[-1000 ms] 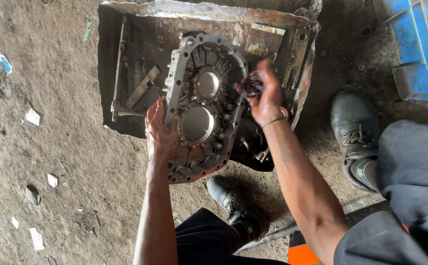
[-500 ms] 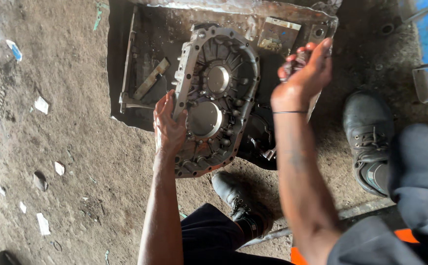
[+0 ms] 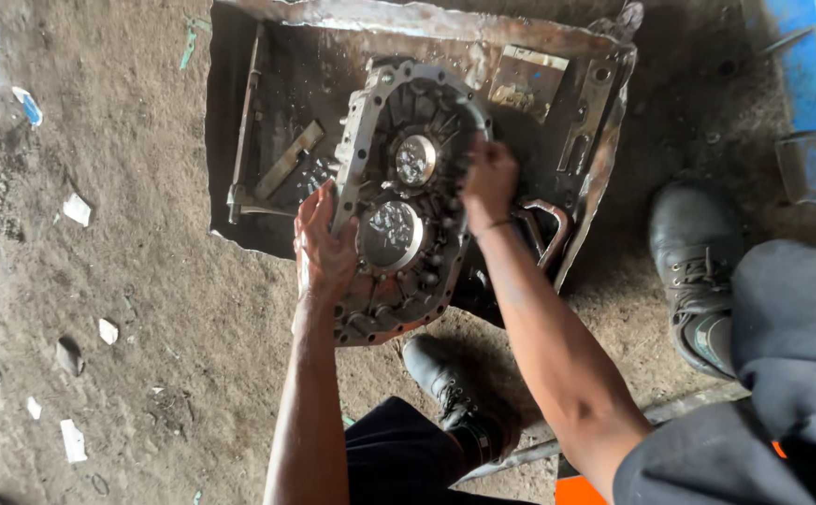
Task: The person scrubs a large metal engine block with a cloth and a metal scraper, removing grime from the surface and bolt holes. The person flips the block over to clean the underside and continues scrubbing the interior surfaces.
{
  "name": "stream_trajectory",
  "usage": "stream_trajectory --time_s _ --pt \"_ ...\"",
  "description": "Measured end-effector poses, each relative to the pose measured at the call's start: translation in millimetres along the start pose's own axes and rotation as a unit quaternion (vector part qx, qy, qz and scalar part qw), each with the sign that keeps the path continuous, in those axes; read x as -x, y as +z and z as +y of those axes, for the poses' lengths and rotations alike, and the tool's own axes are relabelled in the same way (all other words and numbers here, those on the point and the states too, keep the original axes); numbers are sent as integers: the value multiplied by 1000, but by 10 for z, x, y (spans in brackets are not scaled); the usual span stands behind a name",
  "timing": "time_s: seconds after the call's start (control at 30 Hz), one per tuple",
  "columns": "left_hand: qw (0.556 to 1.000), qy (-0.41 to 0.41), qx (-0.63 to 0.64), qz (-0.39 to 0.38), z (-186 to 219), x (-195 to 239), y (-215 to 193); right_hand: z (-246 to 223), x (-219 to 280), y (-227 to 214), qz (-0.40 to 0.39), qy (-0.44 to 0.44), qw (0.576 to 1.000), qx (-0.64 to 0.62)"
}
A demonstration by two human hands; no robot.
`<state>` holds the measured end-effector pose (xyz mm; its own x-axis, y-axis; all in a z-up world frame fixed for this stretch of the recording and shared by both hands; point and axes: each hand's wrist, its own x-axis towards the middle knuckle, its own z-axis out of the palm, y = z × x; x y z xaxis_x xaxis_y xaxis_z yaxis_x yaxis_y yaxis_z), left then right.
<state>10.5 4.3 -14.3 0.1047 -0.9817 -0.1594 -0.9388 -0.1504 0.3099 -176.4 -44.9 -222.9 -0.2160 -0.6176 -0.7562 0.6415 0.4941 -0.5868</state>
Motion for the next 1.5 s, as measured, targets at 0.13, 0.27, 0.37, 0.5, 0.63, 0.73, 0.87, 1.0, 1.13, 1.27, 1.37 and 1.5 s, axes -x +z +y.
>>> stream_trajectory --time_s 0.13,0.27,0.37,0.5,0.63,0.73,0.87,1.0,1.13,1.27,1.37,1.5 --pt "1000 6 -11 8 49 -12 -45 -112 -40 -495 43 -397 847 351" --pt "999 29 -36 25 158 -7 -28 -120 -60 -699 33 -393 788 472" --pt "996 -39 -78 11 267 -56 -65 -40 -34 -597 -32 -298 823 482" --pt "995 -30 -97 23 333 -64 -70 120 8 -507 -80 -159 820 543" --pt "989 -91 -115 9 120 1 -41 248 -92 -347 -182 -212 802 527" --pt "984 -106 -124 65 -200 65 -63 352 -112 -42 -240 -227 790 517" --pt "977 -156 -119 85 -374 -2 -50 203 -170 188 -226 -259 787 512" --pt "964 -256 -46 47 -294 107 -148 -4 -153 185 -131 -386 793 453" --pt "974 -190 -123 32 -77 262 -231 -170 -22 -88 -162 -506 610 587" --pt "966 -234 -110 17 63 161 -268 -238 142 -239 -57 -618 490 612" --pt "969 -210 -122 50 55 110 -240 -77 172 -318 -119 -533 514 662" --pt "971 -191 -122 73 29 181 -206 62 -34 -379 -232 -423 470 739"
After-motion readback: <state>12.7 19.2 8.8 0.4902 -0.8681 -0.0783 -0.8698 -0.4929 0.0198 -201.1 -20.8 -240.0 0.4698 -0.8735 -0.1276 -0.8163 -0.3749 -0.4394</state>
